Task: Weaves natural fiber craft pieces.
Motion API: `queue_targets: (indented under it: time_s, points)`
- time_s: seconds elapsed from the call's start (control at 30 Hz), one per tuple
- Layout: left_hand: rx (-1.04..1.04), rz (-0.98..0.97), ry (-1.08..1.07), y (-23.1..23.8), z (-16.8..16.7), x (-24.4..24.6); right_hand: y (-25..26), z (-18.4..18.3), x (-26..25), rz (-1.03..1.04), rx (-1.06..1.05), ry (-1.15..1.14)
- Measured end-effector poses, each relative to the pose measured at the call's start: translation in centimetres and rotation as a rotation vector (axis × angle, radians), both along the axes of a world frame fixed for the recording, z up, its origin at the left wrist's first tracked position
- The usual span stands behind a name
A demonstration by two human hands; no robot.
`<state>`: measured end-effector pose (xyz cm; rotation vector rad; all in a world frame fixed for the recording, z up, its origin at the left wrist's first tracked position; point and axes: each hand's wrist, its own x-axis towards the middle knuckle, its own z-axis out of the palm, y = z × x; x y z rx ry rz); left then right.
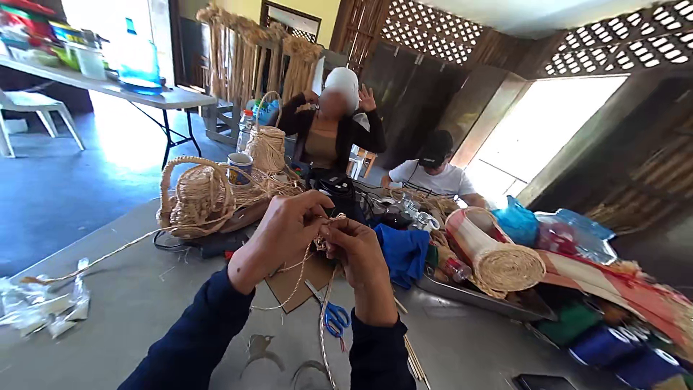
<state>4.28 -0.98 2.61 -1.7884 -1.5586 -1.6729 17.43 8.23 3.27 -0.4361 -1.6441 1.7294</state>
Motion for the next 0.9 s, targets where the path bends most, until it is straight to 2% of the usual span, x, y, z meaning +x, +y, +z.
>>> queue_targets:
  time_s: [0.07,0.17,0.43,0.53,0.77,0.83,0.9]
  points:
    - [-0.025,0.019,-0.011,0.0,0.1,0.0,0.0,0.1,0.0,-0.026,-0.009,-0.005]
    - [-0.074,0.062,-0.033,0.0,0.2,0.1,-0.5,-0.2,-0.4,-0.141,0.120,0.018]
    - [-0.203,0.170,-0.034,-0.1,0.6,0.3,-2.4,-1.5,-1.7,-0.683,0.815,-0.078]
    - [-0.245,0.176,-0.031,-0.2,0.7,0.3,-2.8,-2.0,-2.2,-0.792,1.009,-0.082]
    - [-0.260,0.200,0.052,-0.9,1.0,0.3,-2.8,-2.1,-2.3,-0.770,1.004,-0.005]
    - [-0.258,0.208,0.085,-1.1,1.1,0.5,-2.9,-2.0,-2.2,-0.737,0.941,0.021]
    - [-0.254,0.192,0.124,-1.4,1.3,0.4,-3.0,-1.5,-1.7,-0.636,0.786,0.041]
